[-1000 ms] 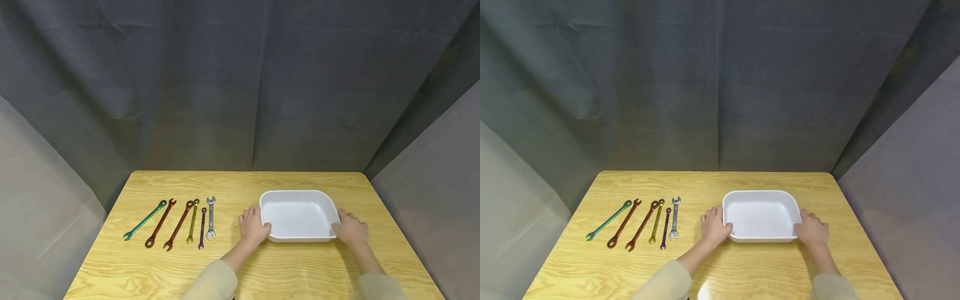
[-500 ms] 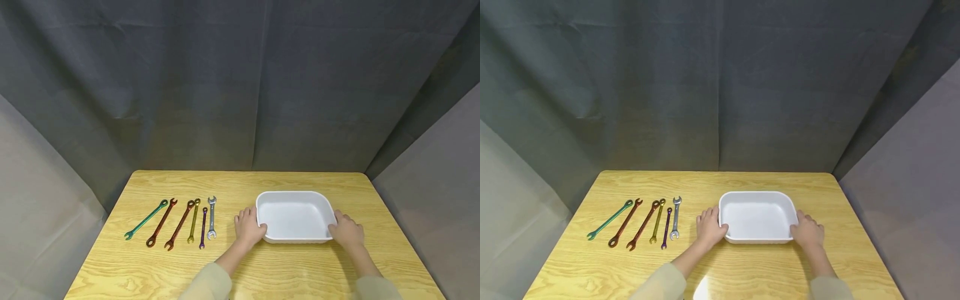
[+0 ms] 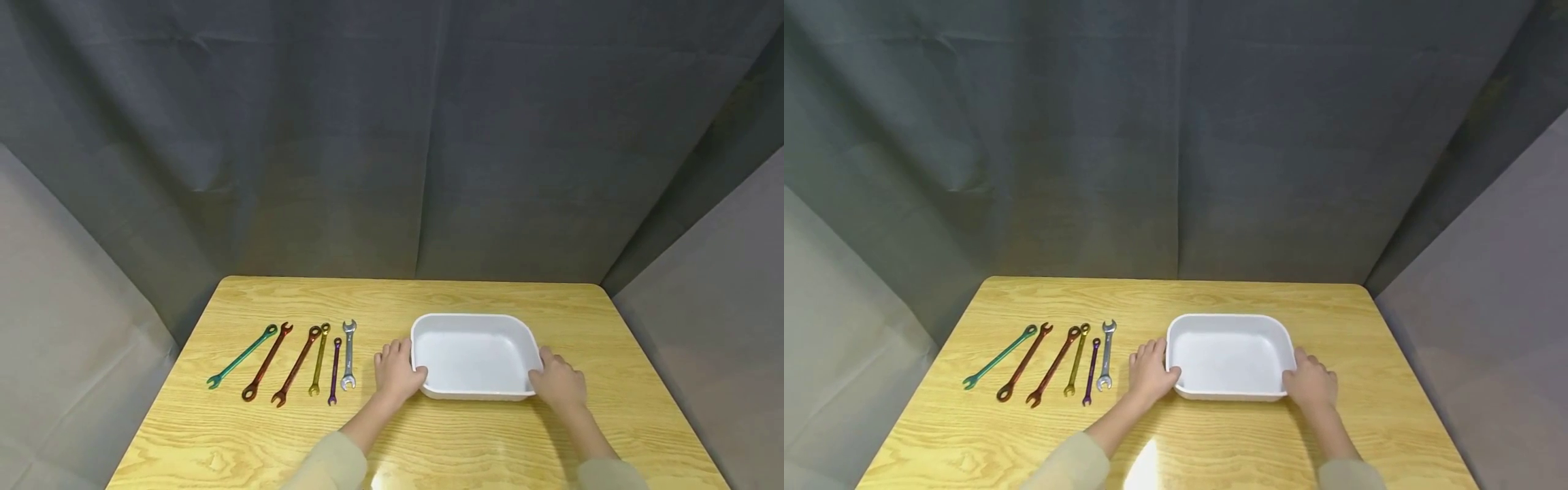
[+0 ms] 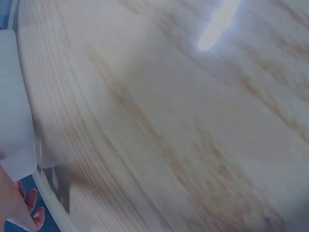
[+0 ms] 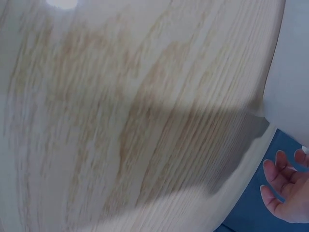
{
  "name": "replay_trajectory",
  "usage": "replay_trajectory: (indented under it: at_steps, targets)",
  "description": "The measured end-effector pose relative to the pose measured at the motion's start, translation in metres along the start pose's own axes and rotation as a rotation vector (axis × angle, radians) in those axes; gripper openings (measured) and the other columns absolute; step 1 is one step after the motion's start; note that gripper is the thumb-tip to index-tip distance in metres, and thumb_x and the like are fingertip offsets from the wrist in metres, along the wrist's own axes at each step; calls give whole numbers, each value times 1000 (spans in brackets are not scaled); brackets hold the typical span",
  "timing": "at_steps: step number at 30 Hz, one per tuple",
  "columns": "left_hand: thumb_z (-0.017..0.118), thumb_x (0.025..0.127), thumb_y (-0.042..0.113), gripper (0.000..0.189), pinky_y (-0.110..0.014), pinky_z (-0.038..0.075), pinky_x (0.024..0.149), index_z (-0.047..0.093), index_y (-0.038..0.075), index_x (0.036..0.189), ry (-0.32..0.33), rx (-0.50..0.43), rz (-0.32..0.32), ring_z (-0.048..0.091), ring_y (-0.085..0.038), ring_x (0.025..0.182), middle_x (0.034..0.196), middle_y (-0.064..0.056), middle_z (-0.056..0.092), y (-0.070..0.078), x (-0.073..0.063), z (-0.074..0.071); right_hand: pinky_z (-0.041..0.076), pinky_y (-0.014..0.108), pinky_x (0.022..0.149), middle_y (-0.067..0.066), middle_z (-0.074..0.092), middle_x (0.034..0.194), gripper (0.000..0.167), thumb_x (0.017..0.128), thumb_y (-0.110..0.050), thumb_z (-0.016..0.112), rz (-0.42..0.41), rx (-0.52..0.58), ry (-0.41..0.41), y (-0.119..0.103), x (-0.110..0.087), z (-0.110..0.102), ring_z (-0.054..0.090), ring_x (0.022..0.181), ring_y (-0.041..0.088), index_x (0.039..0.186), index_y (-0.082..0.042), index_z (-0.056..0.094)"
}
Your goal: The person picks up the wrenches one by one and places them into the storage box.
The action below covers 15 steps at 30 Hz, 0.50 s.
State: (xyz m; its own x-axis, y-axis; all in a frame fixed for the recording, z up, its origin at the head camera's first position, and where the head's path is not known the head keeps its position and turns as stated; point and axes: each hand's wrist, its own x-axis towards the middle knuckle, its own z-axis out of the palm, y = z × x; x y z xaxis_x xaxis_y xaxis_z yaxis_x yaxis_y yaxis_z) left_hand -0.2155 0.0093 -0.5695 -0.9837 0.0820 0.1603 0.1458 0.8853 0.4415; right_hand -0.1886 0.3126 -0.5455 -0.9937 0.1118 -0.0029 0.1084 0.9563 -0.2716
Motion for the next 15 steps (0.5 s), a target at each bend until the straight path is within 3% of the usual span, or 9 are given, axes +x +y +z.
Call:
replay_trajectory:
  at_steps: [15]
  targets:
    - [60, 70, 38, 58, -40, 35, 85, 52, 12, 120, -12, -2, -9, 48, -23, 100, 111, -7, 56, -18, -1, -8, 43, 56, 65, 29, 58, 96, 46, 78, -21, 52, -10, 19, 31, -17, -4, 8, 56, 86, 48, 116, 5, 47]
